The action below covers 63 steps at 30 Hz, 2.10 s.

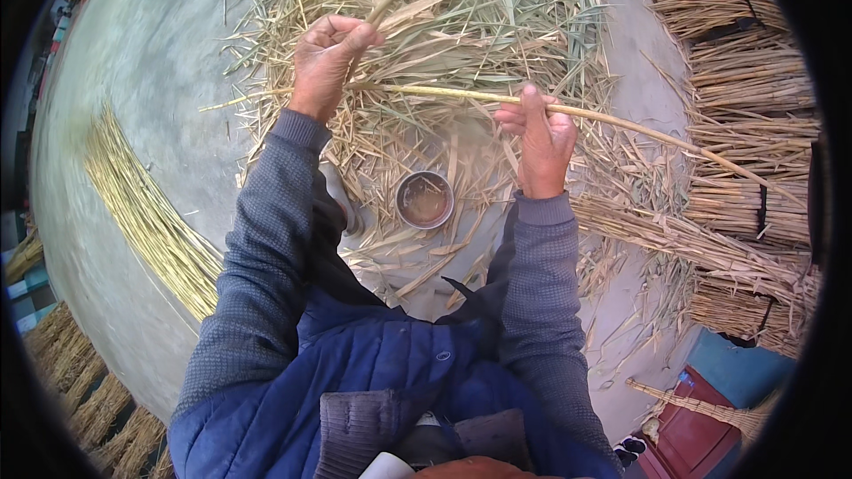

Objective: The person sits on the floor and repeatedly strips the outer layers from individual dried straw stalks by hand. The stripped material is placed into a small metal bowl, and the cleaned stalks are set aside in a growing pile.

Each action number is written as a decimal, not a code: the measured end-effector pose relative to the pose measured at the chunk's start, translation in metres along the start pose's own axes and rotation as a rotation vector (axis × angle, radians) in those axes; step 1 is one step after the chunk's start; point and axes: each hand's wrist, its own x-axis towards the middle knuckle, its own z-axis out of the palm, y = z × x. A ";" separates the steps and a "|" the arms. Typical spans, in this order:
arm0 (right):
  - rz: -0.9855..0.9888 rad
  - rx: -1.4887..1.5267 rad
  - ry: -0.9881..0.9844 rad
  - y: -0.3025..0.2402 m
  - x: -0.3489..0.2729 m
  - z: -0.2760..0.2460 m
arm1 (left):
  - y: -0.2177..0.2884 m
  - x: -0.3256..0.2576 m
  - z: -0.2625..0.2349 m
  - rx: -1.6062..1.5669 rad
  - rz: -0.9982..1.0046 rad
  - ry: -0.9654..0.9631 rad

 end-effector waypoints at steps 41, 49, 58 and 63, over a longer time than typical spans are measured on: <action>-0.184 -0.032 -0.164 -0.018 0.012 -0.010 | -0.022 0.007 -0.024 0.358 -0.198 -0.623; -0.172 -0.039 -0.104 -0.019 0.017 -0.020 | -0.009 0.019 -0.040 0.126 -0.131 -0.048; -0.162 -0.037 -0.066 -0.016 0.020 -0.022 | -0.013 -0.005 -0.017 0.558 0.166 -0.443; -0.143 -0.004 -0.038 -0.018 0.021 -0.023 | -0.015 -0.007 -0.008 0.554 0.225 -0.408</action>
